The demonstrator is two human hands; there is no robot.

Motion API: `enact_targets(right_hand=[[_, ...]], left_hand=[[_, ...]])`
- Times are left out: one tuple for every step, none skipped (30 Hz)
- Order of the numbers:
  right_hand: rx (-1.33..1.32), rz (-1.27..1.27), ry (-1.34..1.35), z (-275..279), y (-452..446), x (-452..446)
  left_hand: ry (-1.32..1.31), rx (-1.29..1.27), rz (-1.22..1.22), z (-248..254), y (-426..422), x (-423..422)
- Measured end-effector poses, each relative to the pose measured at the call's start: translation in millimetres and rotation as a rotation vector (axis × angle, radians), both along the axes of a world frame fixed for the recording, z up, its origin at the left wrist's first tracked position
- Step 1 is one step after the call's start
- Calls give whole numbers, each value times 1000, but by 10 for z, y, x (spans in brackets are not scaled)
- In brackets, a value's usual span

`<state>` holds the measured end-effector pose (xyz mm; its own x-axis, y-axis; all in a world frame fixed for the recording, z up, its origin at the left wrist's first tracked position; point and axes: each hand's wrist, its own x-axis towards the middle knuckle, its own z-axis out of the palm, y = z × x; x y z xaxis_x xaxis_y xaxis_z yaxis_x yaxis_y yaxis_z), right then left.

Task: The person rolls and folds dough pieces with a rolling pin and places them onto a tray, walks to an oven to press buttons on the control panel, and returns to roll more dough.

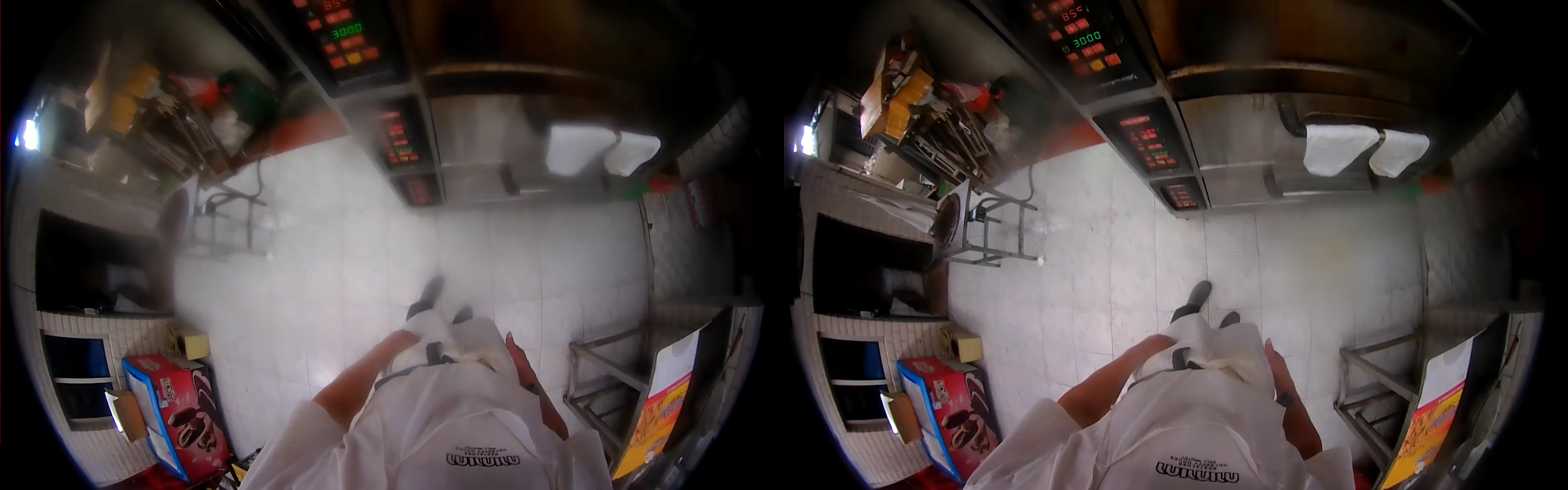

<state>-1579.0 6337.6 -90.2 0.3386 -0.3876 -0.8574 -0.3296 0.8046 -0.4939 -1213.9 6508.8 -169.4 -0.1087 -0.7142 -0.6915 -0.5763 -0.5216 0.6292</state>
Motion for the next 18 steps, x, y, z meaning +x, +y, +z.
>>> enact_targets(right_hand=[[50, -51, -10, 215, -91, 124], [51, -54, -97, 239, -150, 157], [48, -52, -185, 193, -97, 135], [50, -50, -275, 152, -45, 116], [-256, 424, -299, -537, -60, -2], [-642, 800, -309, -1262, -65, -141], [-721, 818, -319, -1331, -13, -189], [-801, 834, -325, -1383, 36, -228], [-567, 726, -324, -1520, 102, -287], [-333, 615, -319, -1619, 92, -287], [-310, 504, -341, -1318, 92, -300], [-431, 623, -282, -1266, 57, -245], [-552, 739, -220, -1382, 103, -271], [-672, 854, -153, -1459, 91, -280], [-663, 818, -216, -1229, 51, -296], [-612, 768, -206, -1128, 31, -257], [-559, 717, -196, -1053, 21, -224], [-504, 664, -185, -1005, 25, -202]], left_hand=[[17, -19, -9, 43, -8, -5], [35, -38, -18, 92, -17, -10], [151, 61, 209, 327, -54, -57], [167, 55, 214, 358, -67, -70], [177, 56, 217, 373, -76, -92], [159, 45, 172, 315, -75, -90], [150, 35, 139, 247, -81, -94], [149, 32, 122, 182, -88, -108], [145, 30, 116, 157, -112, -99], [149, 29, 111, 139, -140, -95], [146, 29, 110, 122, -166, -92], [150, 31, 108, 119, -181, -87], [152, 30, 109, 118, -204, -84], [152, 28, 108, 101, -226, -91], [150, 26, 109, 98, -250, -89], [151, 21, 108, 89, -280, -88], [153, 23, 111, 84, -301, -90], [156, 23, 112, 78, -323, -91]])
